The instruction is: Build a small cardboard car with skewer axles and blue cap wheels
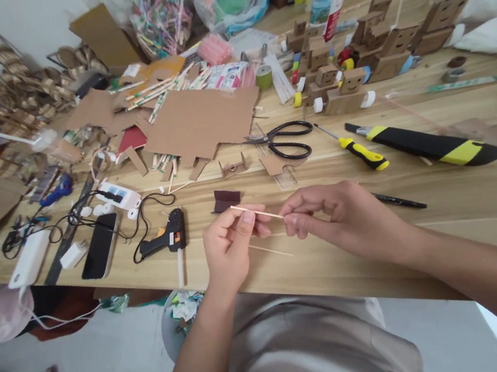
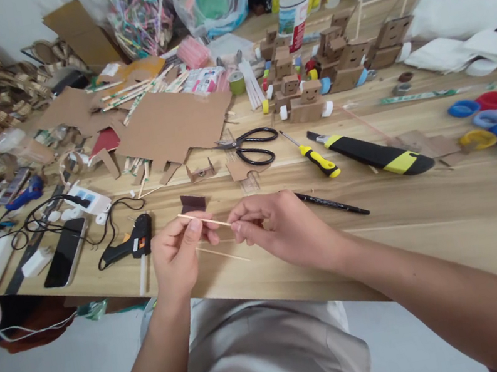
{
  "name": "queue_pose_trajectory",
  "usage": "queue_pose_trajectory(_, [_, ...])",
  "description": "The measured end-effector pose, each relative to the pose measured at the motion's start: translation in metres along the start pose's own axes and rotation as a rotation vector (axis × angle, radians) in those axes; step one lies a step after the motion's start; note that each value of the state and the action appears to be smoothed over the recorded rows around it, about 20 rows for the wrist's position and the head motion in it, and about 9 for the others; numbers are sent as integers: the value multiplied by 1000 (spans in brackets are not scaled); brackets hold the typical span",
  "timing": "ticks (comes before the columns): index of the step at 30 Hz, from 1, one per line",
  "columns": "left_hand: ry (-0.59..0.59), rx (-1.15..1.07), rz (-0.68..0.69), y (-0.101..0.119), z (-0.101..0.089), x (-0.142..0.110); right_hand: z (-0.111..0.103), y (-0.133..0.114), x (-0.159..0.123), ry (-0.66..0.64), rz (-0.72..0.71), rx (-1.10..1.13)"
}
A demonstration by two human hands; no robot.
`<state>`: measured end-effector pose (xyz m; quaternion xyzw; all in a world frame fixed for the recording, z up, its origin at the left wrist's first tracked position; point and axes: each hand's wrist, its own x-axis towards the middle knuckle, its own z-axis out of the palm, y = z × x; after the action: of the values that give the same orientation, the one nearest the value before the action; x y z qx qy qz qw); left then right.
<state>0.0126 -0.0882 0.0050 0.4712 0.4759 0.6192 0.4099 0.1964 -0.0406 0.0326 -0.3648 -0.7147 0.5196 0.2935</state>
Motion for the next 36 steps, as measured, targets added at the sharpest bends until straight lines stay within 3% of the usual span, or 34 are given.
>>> queue_pose_trajectory(5, [-1, -113, -43, -8, 1, 1, 3, -1, 4, -95, 152, 232])
queue_pose_trajectory(12, [36, -204, -87, -11, 9, 3, 8, 2, 5, -137, 189, 321])
queue_pose_trajectory(17, [8, -164, -93, -10, 11, 2, 2, 5, 7, -30, 131, 201])
queue_pose_trajectory(21, [25, -67, -40, -12, 12, 2, 4, 11, 7, 9, 173, 267])
queue_pose_trajectory(25, [29, -32, -16, -14, 16, 2, 10, 10, 6, 88, 104, 237])
queue_pose_trajectory(30, [61, -7, -8, -15, 20, 2, 11, 6, 3, 114, -6, 167])
queue_pose_trajectory(36, [111, -77, -31, -12, 22, 1, 6, 11, 5, 130, 1, 187])
